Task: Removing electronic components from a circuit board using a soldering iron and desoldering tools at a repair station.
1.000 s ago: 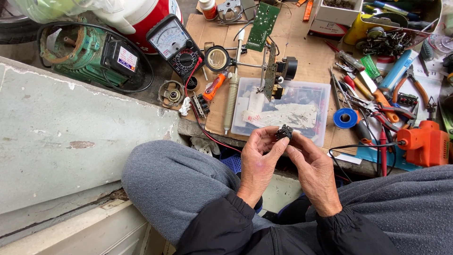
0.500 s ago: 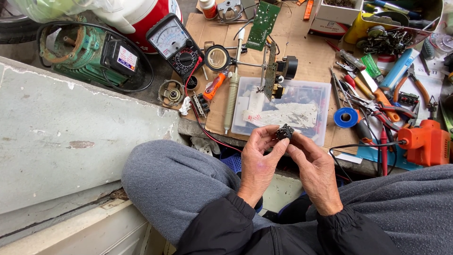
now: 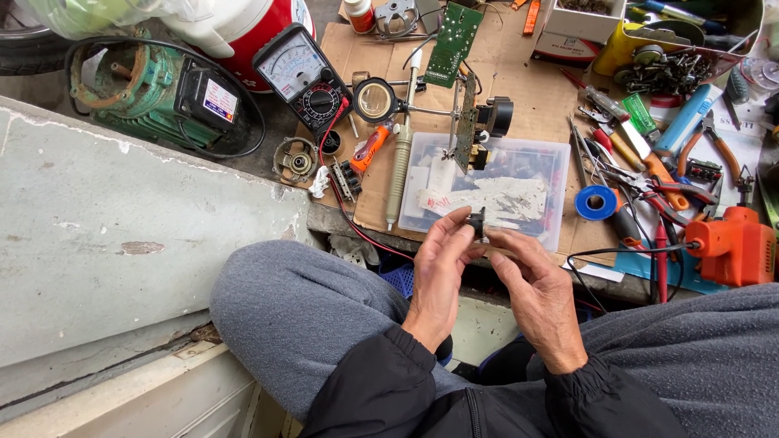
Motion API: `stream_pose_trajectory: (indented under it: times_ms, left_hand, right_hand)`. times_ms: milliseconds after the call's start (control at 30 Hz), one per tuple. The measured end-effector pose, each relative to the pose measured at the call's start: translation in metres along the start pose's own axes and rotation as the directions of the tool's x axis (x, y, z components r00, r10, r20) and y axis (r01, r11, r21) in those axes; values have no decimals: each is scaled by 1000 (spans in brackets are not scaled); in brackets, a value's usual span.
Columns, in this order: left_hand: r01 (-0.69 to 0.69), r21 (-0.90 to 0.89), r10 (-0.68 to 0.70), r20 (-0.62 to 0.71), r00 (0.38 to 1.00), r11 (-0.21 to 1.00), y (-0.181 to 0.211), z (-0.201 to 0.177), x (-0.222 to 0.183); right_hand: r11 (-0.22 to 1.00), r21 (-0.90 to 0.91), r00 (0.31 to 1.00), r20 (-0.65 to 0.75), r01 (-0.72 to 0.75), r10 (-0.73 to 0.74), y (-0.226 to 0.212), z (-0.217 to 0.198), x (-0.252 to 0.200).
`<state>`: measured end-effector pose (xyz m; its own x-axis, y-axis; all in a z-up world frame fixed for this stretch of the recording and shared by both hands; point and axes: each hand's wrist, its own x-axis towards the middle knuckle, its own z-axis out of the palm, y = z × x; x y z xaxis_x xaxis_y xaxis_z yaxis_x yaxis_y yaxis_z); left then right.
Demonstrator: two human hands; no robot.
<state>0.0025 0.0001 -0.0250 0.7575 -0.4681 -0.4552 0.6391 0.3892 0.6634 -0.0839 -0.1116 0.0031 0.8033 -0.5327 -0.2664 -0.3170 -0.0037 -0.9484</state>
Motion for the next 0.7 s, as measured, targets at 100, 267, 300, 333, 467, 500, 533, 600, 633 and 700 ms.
stream_pose_trajectory:
  times_ms: [100,267,300,333,467,500,533,600,633,700]
  left_hand:
    - [35,-192,-35,7,999,981,-6,-9,4]
    - [117,-261,-123,-8,992,958,-5,-11,7]
    - [140,-273,-152,-24,988,952,-4,-10,8]
    - [141,-271,-152,-18,988,952,-5,-11,8]
    - [153,-358,-172,-23,985,921,-18,-24,15]
    - [152,-409,-172,-12,985,900,-26,-25,23]
    - [175,-405,-180,25,983,898,-21,-16,20]
    - [153,-310,-173,-38,984,938,-8,-3,14]
    - [161,-307,-174,-13,985,938,-6,5,16]
    - [129,-200,-150,-90,985,971,1,17,19]
  right_hand:
    - [997,-38,998,3,69,-69,1,1,-1]
    - [999,2,999,-16,45,-45,0,0,-2]
    - [999,27,999,-21,35,-34,-1,-1,-2]
    - [999,27,999,-26,38,-37,2,-1,-3]
    - [996,89,988,-156,8,6,16,3,0]
    - [994,110,975,-220,-8,32,20,-1,3]
    - [995,102,967,-255,9,18,21,-2,4]
    - [988,-75,976,-157,138,-149,25,-4,7]
    - [985,-82,971,-177,150,-162,20,-6,7]
    - [986,-133,987,-108,102,-117,10,-8,6]
